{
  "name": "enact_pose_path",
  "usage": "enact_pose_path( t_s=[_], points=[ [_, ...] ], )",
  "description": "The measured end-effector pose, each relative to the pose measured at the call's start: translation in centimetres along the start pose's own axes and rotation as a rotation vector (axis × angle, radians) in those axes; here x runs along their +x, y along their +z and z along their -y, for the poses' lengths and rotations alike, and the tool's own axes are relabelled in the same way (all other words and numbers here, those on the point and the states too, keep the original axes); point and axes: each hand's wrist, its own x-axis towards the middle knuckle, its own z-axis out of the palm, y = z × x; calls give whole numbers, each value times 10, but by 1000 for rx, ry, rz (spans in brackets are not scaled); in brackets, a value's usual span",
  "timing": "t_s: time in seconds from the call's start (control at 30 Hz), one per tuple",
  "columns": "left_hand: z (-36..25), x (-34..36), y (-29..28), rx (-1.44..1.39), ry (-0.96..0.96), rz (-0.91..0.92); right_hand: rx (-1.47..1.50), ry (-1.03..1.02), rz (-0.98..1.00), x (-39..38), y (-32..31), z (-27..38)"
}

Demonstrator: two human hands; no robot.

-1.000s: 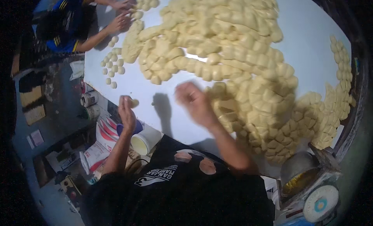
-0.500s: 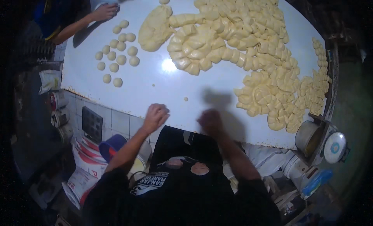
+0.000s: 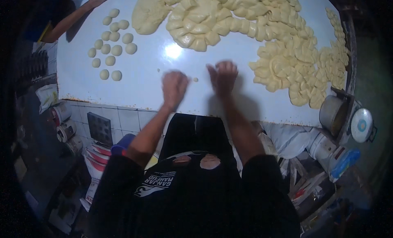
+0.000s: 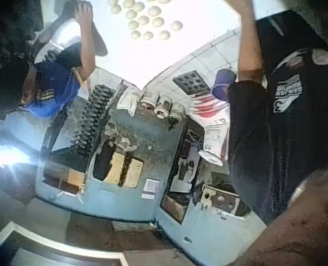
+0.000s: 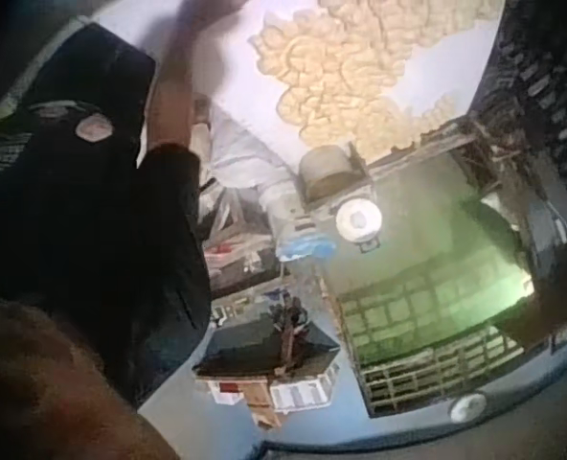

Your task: The person takes portions of dough from the table, rolls them into balls by hand, and arranges the dough balls on the table.

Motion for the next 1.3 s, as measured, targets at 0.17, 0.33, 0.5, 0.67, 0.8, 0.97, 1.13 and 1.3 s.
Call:
enact_pose_path(
  t_s=[0.17, 0.33, 0.5, 0.67, 0.8, 0.97, 1.13, 1.3],
  points=[
    [52, -50, -37, 78, 240, 39, 30, -269, -40, -17, -7, -34],
    [5, -44, 16, 118, -4, -47, -49, -62, -72, -4, 6, 2],
    [59, -46, -34, 234, 15, -130, 150, -195, 79, -9, -13, -62],
    [18, -58, 1, 122, 56, -186, 261, -67, -227, -21, -1, -24],
    [70, -43, -38, 389, -132, -191, 127, -165, -32, -19, 2, -88],
    [49, -56, -23, 109, 35, -190, 141, -178, -53, -36, -18, -19],
    [83, -33, -71, 361, 64, -227, 77, 112, 280, 6, -84, 3],
    [84, -78, -71, 161, -12, -121, 375, -226, 253, 154, -72, 204]
  ],
)
